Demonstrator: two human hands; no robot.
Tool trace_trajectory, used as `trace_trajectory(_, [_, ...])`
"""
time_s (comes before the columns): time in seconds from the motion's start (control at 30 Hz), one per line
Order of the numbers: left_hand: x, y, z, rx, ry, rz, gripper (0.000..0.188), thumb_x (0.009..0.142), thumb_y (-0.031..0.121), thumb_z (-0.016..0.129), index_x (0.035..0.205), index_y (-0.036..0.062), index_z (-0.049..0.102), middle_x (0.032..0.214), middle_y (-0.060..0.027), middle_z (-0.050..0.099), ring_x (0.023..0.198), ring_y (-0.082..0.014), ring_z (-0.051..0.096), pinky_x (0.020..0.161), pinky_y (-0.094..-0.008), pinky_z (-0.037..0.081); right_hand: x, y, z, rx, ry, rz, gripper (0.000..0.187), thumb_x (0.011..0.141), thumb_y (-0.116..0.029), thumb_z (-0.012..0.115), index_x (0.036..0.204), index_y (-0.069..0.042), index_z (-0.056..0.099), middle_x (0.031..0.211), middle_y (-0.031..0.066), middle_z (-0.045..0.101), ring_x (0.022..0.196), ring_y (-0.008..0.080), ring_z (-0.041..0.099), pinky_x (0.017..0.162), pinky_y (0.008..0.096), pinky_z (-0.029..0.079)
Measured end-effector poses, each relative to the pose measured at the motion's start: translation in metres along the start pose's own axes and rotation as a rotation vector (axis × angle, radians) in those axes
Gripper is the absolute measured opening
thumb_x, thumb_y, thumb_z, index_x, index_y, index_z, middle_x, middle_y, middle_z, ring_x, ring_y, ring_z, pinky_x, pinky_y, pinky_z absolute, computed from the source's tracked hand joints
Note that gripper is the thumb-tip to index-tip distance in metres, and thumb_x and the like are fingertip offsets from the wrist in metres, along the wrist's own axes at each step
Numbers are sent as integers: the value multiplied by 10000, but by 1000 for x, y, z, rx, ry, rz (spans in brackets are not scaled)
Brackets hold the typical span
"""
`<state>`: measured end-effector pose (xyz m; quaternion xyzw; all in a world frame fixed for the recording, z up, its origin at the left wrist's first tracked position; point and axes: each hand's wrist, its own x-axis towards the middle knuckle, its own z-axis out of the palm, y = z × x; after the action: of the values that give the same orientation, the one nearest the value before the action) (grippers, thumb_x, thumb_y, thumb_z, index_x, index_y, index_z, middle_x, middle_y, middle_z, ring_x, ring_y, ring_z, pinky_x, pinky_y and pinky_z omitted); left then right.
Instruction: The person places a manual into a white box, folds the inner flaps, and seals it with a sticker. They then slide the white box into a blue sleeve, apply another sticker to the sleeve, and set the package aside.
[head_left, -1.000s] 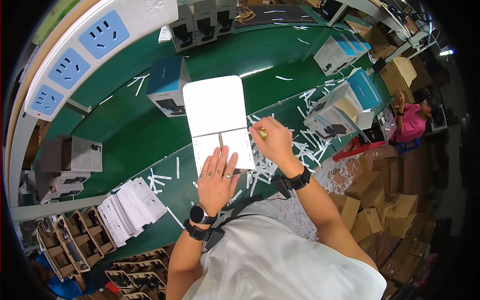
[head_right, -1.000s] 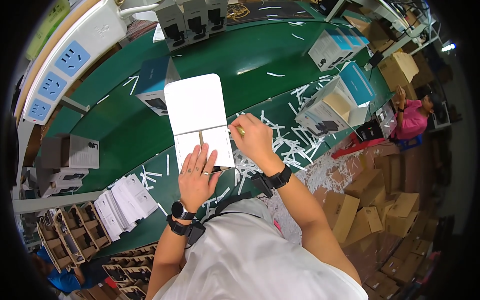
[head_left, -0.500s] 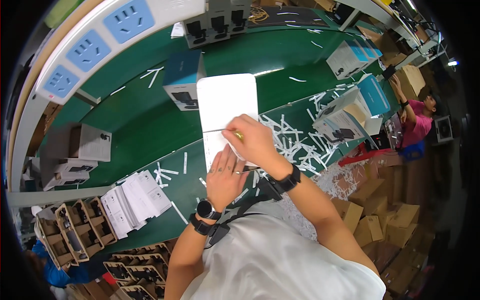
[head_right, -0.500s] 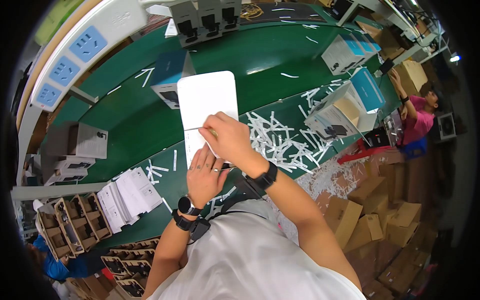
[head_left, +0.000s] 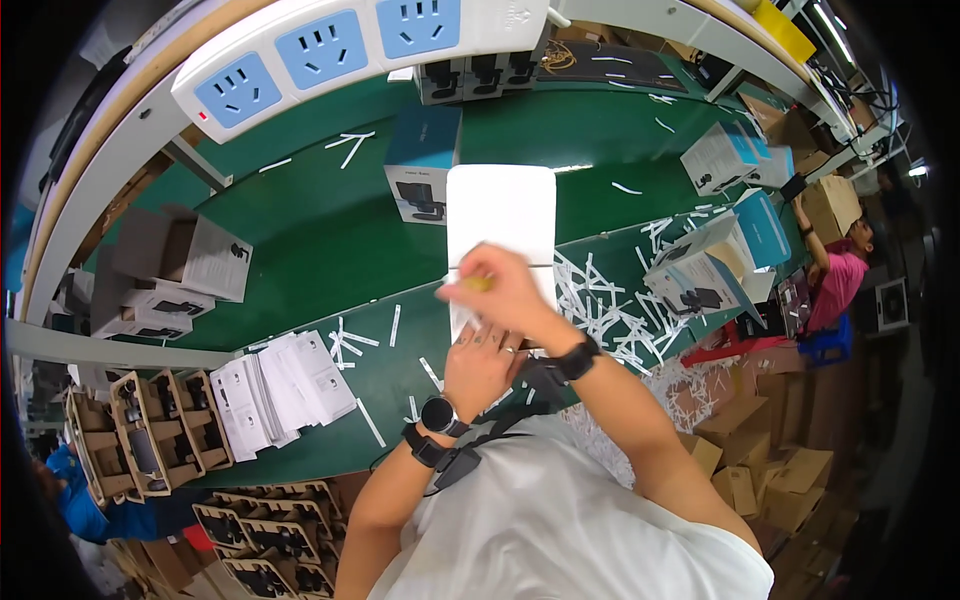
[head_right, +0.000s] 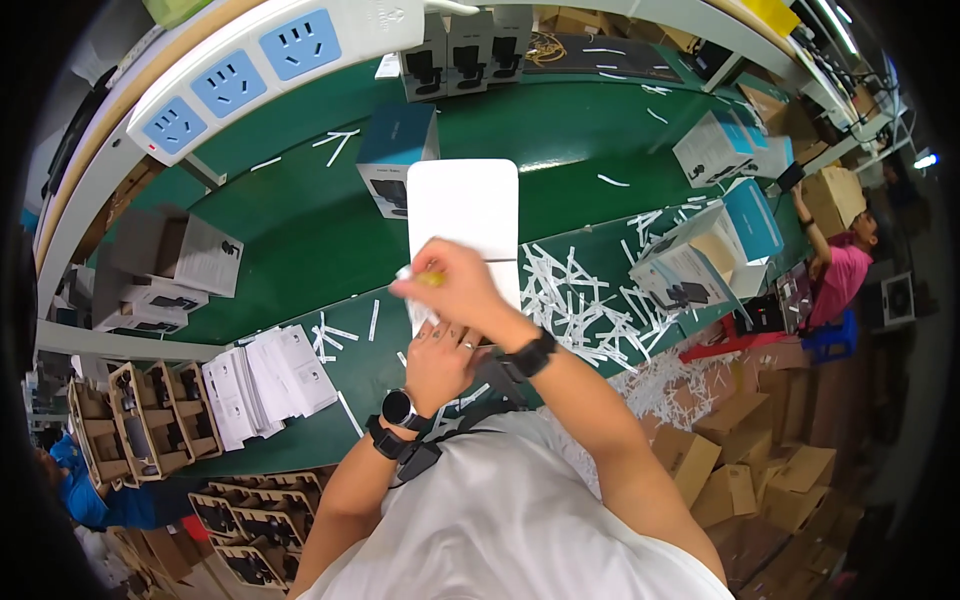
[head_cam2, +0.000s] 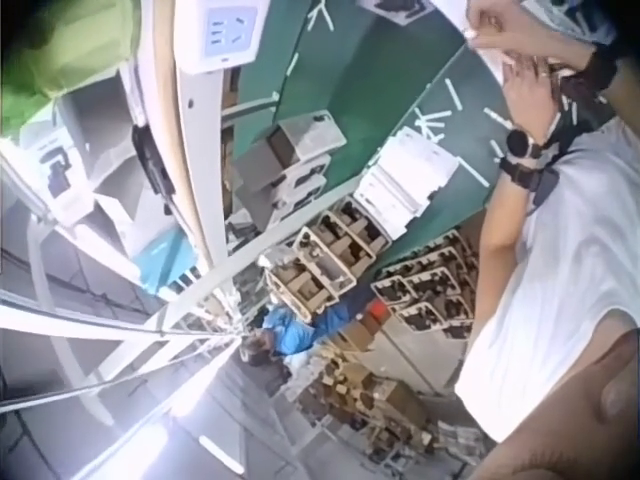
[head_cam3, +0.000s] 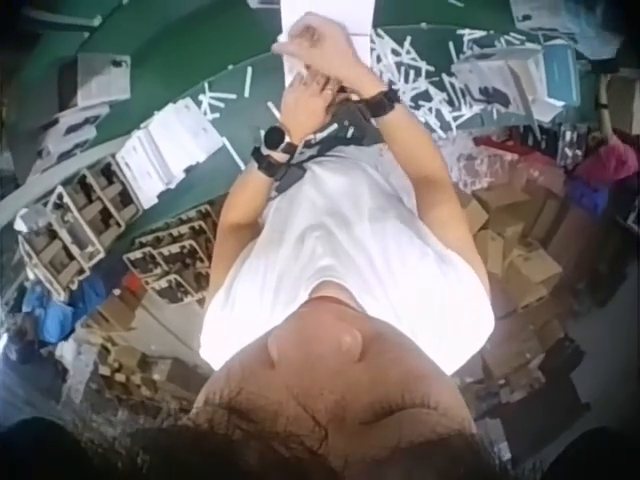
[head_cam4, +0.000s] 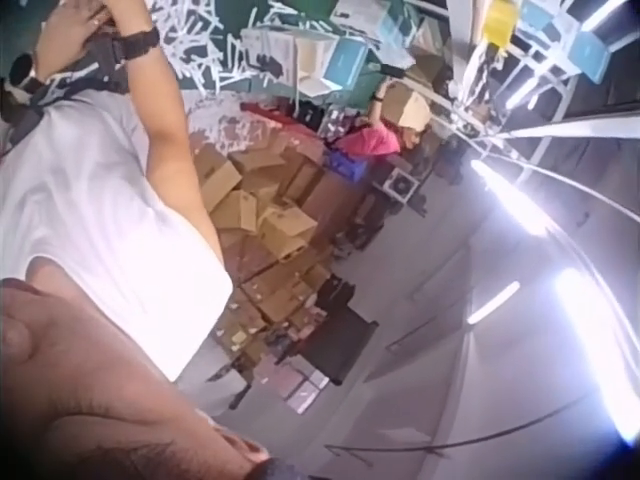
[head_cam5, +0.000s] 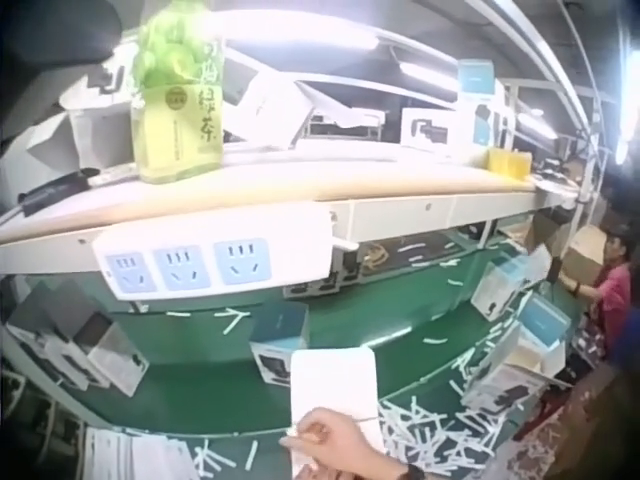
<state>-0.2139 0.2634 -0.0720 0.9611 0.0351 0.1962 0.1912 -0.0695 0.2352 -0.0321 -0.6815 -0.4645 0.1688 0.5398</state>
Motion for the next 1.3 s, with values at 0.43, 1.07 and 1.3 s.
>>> trace_trajectory(0.43, [13, -3, -49, -176, -77, 51, 679, 824, 484, 737, 1344, 67, 606, 1423, -195, 552, 1331, -363, 516, 1094, -469, 410, -2, -18, -118, 159, -437, 149, 456, 1010, -457, 511, 1013, -35, 683, 937, 57, 691, 812, 159, 643, 682, 302, 501])
trace_trajectory(1.07, [-13, -28, -41, -1001, 81, -184, 244, 823, 115, 802, 1048, 62, 722, 1034, -78, 732, 963, -238, 696, 851, -348, 529, -41, -57, -28, -418, -46, -240, 148, 834, -162, 763, 863, -89, 637, 800, 55, 639, 684, 274, 641, 575, 372, 496])
trace_trajectory(1.3, [-17, -33, -33, -1156, -10, -325, 228, 818, 75, 772, 1039, 53, 719, 1076, -97, 722, 1038, -253, 675, 911, -365, 509, -38, -53, -38, -60, -356, -206, 232, 850, -224, 789, 906, -65, 630, 863, 59, 662, 749, 227, 649, 663, 311, 507])
